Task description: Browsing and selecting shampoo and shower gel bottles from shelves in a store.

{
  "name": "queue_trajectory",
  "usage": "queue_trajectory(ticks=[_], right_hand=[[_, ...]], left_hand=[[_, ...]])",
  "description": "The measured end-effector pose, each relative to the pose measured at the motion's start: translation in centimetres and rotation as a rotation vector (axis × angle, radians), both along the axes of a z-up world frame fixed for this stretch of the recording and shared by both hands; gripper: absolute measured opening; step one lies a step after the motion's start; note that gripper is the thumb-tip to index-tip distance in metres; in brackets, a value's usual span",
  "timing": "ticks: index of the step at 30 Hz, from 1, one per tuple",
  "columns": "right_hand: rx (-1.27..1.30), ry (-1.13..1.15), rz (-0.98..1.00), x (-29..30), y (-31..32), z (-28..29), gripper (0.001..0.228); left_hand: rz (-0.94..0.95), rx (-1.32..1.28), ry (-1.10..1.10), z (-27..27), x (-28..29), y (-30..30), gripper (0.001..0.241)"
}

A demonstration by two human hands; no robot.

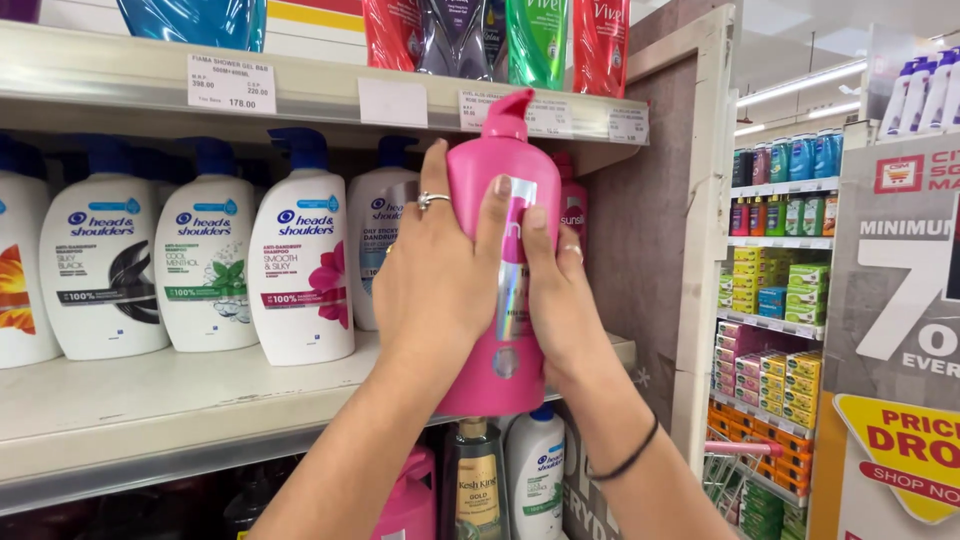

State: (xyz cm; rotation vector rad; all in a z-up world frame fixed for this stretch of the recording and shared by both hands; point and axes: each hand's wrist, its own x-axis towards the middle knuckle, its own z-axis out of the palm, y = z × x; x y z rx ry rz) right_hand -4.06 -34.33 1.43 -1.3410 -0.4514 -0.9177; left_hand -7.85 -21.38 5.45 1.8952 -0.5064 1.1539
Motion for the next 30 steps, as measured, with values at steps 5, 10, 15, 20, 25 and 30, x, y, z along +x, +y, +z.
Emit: queue_trajectory(ticks=[5,10,15,20,25,30], right_hand=[[0.177,0.041,0.271,-1.6,2.4,-0.8,0.062],[0.384,0.103,0.441,-1.2,5.1,-1.8,0.061],[0.388,0.165,0.340,1.6,4.6,-0.6,0.063],[0.237,0.108,0.311,3.8,3.2,1.5,0.066],[0.201,0.142,0.288,4.8,2.1,3.0,0.072],[-0.148,-0.056,-0.085,8.3,-1.1,2.4,0.086]], left_hand=[[0.092,0.146,-0.042,0.1,-0.4,0.4,0.076],[0.163,0.323,-0.097,0.5,1.9,0.9,0.077],[0.170,0.284,0.033,1.9,2.2,1.9,0.078],[0.113,0.153,0.113,2.9,3.4,2.0,0.076],[0.137,0.128,0.156,3.9,6.1,1.1,0.074],[0.105,0.072,-0.174,1.8,9.9,1.9,0.070]])
